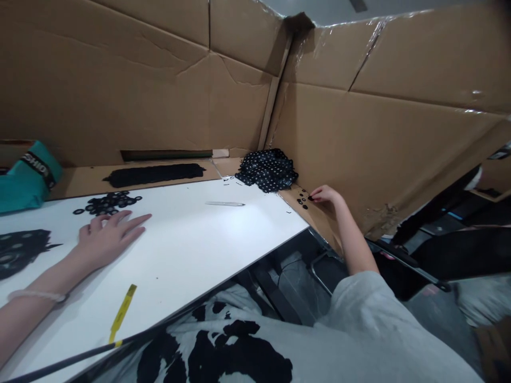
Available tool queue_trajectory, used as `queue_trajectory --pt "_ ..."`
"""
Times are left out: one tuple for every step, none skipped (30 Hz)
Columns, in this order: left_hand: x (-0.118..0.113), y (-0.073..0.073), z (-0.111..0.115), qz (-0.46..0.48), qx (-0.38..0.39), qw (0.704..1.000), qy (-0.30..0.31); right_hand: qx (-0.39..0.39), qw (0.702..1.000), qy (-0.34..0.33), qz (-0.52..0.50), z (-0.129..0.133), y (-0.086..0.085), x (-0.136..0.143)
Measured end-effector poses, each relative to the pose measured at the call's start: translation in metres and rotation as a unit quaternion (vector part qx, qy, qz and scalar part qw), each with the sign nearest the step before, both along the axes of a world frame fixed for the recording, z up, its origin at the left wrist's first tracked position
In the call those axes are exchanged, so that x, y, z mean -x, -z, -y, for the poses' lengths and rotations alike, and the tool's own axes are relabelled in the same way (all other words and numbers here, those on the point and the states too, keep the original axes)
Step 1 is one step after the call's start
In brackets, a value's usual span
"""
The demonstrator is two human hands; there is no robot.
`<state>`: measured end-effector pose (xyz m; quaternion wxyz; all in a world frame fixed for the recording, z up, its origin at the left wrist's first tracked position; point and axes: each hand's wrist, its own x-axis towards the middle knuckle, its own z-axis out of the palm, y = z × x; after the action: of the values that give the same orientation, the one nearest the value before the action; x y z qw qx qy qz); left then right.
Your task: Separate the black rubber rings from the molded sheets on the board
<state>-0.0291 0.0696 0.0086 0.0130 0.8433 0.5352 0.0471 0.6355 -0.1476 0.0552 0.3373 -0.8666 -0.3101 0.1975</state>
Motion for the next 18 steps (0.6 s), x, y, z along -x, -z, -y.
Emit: queue_trajectory --pt "-0.001 -0.002 0.001 -0.001 0.002 1.0 -0.001 -0.001 1.0 0.003 -0.002 0.006 0.005 -0.002" --pt "-0.002 -0.003 0.003 -0.002 0.003 1.0 -0.002 -0.006 1.0 0.008 -0.001 0.012 0.01 -0.004" --pt "-0.003 -0.004 0.004 -0.005 0.005 1.0 -0.003 -0.013 1.0 0.015 0.005 0.017 0.015 -0.005" --pt "-0.004 -0.005 0.005 -0.007 0.007 1.0 -0.004 -0.021 0.999 0.024 0.014 0.022 0.02 -0.007" --pt "-0.005 -0.006 0.006 -0.009 0.007 1.0 -0.006 -0.03 0.999 0.036 0.024 0.026 0.024 -0.008" --pt "-0.005 -0.006 0.007 -0.011 0.007 1.0 -0.006 -0.038 0.998 0.048 0.034 0.029 0.028 -0.009" --pt "-0.005 -0.006 0.007 -0.011 0.008 1.0 -0.005 -0.045 0.996 0.058 0.042 0.032 0.031 -0.009" --pt "-0.005 -0.006 0.006 -0.011 0.007 1.0 -0.005 -0.05 0.996 0.062 0.047 0.034 0.033 -0.009" --pt "-0.005 -0.005 0.006 -0.012 0.008 1.0 -0.003 -0.05 0.996 0.058 0.052 0.036 0.034 -0.009" --pt "-0.005 -0.005 0.006 -0.013 0.008 1.0 -0.001 -0.045 0.996 0.046 0.057 0.038 0.035 -0.008" --pt "-0.005 -0.004 0.005 -0.014 0.009 1.0 0.0 -0.038 0.997 0.03 0.061 0.038 0.035 -0.007" --pt "-0.005 -0.004 0.005 -0.014 0.009 1.0 0.0 -0.029 0.997 0.014 0.066 0.039 0.034 -0.006" --pt "-0.004 -0.004 0.004 -0.014 0.008 1.0 0.0 -0.022 0.997 0.004 0.076 0.039 0.033 -0.005" --pt "-0.004 -0.004 0.004 -0.014 0.007 1.0 0.001 -0.018 0.996 0.001 0.09 0.039 0.031 -0.004" --pt "-0.004 -0.004 0.004 -0.013 0.006 1.0 0.002 -0.018 0.994 0.005 0.108 0.039 0.028 -0.004" --pt "-0.003 -0.004 0.004 -0.012 0.005 1.0 0.003 -0.023 0.992 0.012 0.127 0.04 0.025 -0.004" --pt "-0.003 -0.005 0.004 -0.013 0.006 1.0 0.003 -0.029 0.989 0.022 0.147 0.04 0.023 -0.005" --pt "-0.003 -0.005 0.004 -0.015 0.007 1.0 0.002 -0.038 0.985 0.033 0.165 0.04 0.021 -0.005"
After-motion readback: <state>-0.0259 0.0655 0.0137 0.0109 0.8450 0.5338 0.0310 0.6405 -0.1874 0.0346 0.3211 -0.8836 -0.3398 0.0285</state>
